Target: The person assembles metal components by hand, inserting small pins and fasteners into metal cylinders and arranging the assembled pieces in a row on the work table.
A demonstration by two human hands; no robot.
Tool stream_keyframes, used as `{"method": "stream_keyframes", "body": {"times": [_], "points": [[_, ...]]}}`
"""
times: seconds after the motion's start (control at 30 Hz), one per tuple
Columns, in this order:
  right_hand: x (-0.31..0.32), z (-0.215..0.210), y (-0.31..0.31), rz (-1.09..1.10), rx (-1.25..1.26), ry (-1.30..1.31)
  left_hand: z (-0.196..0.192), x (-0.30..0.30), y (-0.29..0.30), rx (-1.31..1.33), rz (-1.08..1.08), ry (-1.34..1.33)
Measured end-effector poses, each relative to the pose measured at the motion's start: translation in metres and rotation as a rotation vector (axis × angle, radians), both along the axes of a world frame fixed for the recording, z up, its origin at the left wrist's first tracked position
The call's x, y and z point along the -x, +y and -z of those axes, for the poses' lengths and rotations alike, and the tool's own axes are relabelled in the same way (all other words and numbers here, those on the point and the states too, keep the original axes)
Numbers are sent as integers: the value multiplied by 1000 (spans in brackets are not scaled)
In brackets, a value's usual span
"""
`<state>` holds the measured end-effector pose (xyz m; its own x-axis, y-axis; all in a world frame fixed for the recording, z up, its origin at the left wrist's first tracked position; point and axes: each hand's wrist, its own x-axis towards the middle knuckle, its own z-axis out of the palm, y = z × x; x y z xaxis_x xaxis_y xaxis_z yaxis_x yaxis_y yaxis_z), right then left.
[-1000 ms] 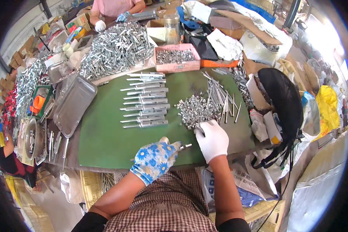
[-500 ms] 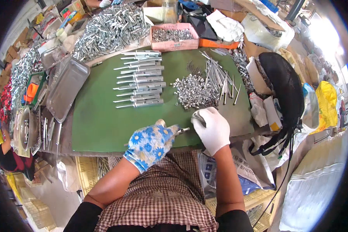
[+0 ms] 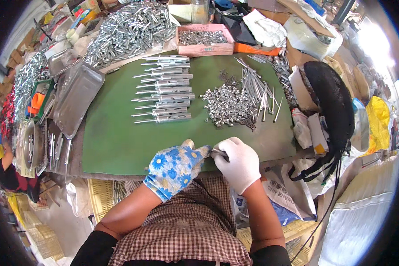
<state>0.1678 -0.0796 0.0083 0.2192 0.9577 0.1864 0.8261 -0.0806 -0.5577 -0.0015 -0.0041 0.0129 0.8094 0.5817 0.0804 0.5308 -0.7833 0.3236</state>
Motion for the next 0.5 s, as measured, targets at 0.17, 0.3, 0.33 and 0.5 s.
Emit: {"method": "stream_keyframes", "body": {"times": [0.17,0.3,0.33,0.5], "points": [[-7,1,3,9,103,51,-1,1,0,24,22,32],[-6,10,0,17,-6,88,-1,1,4,-2,67,100],[-7,8,0,17,-2,88,-2,1,5,3,67,99],[-6,5,22,-22,-348,1262,-8,-2,7,40,77,163]]}}
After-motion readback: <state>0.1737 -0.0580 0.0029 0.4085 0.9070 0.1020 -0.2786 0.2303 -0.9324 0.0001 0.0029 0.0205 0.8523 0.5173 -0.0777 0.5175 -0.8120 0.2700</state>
